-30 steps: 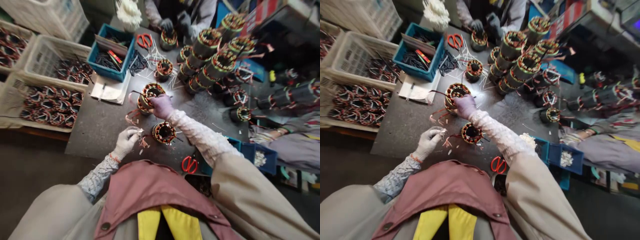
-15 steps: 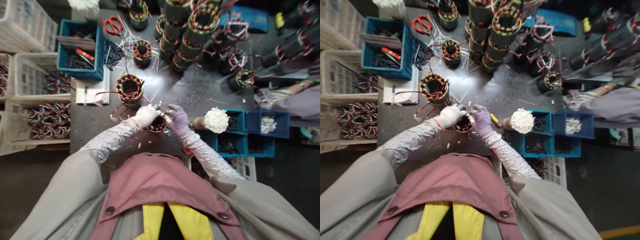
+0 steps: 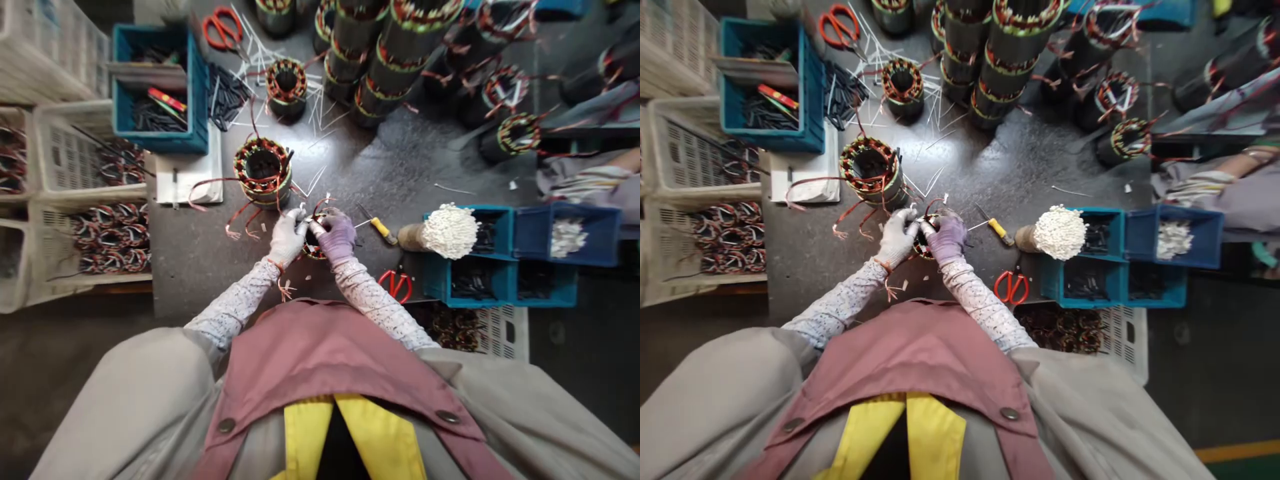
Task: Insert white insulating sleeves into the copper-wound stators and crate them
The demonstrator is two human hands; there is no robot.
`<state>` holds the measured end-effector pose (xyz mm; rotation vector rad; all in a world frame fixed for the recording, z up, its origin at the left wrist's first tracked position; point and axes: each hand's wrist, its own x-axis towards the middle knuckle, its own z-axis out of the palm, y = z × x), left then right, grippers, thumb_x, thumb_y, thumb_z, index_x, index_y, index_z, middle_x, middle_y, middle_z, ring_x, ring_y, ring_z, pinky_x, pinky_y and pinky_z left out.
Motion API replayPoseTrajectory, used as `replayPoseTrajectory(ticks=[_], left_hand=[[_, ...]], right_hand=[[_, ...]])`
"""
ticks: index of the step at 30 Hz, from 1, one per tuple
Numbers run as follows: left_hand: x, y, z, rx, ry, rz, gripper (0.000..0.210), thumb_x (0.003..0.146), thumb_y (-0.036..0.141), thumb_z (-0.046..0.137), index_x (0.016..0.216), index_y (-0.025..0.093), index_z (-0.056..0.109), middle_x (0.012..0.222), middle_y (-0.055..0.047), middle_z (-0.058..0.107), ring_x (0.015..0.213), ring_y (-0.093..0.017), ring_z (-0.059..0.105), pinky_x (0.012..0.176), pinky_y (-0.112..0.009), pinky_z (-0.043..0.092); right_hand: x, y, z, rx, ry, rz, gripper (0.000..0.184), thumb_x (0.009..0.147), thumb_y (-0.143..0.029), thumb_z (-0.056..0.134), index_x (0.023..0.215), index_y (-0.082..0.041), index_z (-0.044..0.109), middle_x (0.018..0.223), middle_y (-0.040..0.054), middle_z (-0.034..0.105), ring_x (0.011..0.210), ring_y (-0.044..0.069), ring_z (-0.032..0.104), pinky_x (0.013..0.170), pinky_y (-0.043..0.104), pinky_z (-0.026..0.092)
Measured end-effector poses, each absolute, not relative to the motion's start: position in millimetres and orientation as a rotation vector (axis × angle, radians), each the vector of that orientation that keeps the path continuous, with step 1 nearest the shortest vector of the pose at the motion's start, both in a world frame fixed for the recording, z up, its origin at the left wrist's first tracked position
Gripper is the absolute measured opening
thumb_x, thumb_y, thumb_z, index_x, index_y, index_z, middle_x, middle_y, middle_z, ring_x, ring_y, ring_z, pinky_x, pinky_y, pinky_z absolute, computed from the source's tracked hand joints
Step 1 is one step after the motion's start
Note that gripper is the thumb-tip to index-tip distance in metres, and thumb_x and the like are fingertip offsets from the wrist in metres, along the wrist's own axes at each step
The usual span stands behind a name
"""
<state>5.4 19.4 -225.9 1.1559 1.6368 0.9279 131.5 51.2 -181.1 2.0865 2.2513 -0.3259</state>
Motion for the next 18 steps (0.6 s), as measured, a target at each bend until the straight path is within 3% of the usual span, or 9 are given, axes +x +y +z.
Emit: replayPoseTrajectory(ticks=[2,4,9,11,14,16,18], left_hand=[[7.2,19.7,-226.6,1.154,1.602,0.931,0.032,0.092,0.022,0.054,0.121,0.016,0.065,0.119,-0.012,0.072,0.112,-0.022,0.066,0.105,-0.037,0.05],[8.7,20.5,-227.6,1.159,1.578,0.94,0.033,0.092,0.022,0.054,0.122,0.016,0.065,0.12,-0.012,0.072,0.113,-0.023,0.065,0.105,-0.039,0.05],[4.4,19.4,-221.8,1.19,1.614,0.842,0.043,0.09,0.015,0.052,0.132,0.012,0.061,0.127,-0.013,0.069,0.118,-0.023,0.063,0.108,-0.036,0.048],[-3.6,18.1,-211.2,1.302,1.61,0.784,0.049,0.092,0.02,0.054,0.14,0.012,0.055,0.136,-0.014,0.063,0.123,-0.024,0.06,0.109,-0.035,0.047],[-14.1,23.1,-187.4,1.674,1.571,0.599,0.063,0.092,0.031,0.062,0.152,0.023,0.044,0.154,-0.013,0.047,0.13,-0.028,0.055,0.105,-0.038,0.049],[-13.8,34.6,-172.2,1.955,1.503,0.378,0.054,0.095,0.029,0.056,0.149,0.027,0.048,0.156,-0.013,0.046,0.133,-0.032,0.052,0.103,-0.043,0.05],[-6.9,50.7,-162.1,2.135,1.413,0.176,0.043,0.098,0.023,0.045,0.138,0.021,0.06,0.145,-0.018,0.057,0.132,-0.035,0.054,0.102,-0.05,0.049]], right_hand=[[128.5,55.1,-188.7,2.207,2.216,-0.366,0.025,0.09,-0.036,0.059,0.089,-0.018,0.076,0.113,0.0151,0.074,0.108,0.03,0.065,0.095,0.045,0.051],[126.9,54.5,-197.9,2.212,2.37,-0.273,0.02,0.089,-0.028,0.057,0.085,-0.019,0.075,0.113,0.0137,0.074,0.111,0.028,0.065,0.099,0.045,0.05],[149.2,32.1,-196.3,1.564,2.994,-0.2,0.019,0.085,-0.014,0.053,0.076,-0.023,0.067,0.111,0.0049,0.074,0.12,0.022,0.06,0.11,0.046,0.042],[167.6,25.1,-181.2,1.543,3.022,-0.189,0.022,0.086,-0.013,0.05,0.082,-0.024,0.068,0.115,0.0055,0.072,0.122,0.022,0.058,0.111,0.045,0.042],[188.6,23.5,-156.1,1.608,2.885,-0.131,0.024,0.09,-0.017,0.05,0.1,-0.021,0.071,0.127,0.0106,0.068,0.127,0.026,0.054,0.112,0.048,0.04],[191.9,25.8,-144.9,1.462,2.76,-0.155,0.027,0.091,-0.026,0.058,0.113,-0.018,0.072,0.137,0.0143,0.062,0.131,0.031,0.05,0.113,0.052,0.037],[187.7,28.7,-139.8,1.308,2.62,-0.193,0.04,0.09,-0.036,0.065,0.123,-0.015,0.069,0.146,0.0183,0.055,0.136,0.036,0.046,0.113,0.055,0.034]])
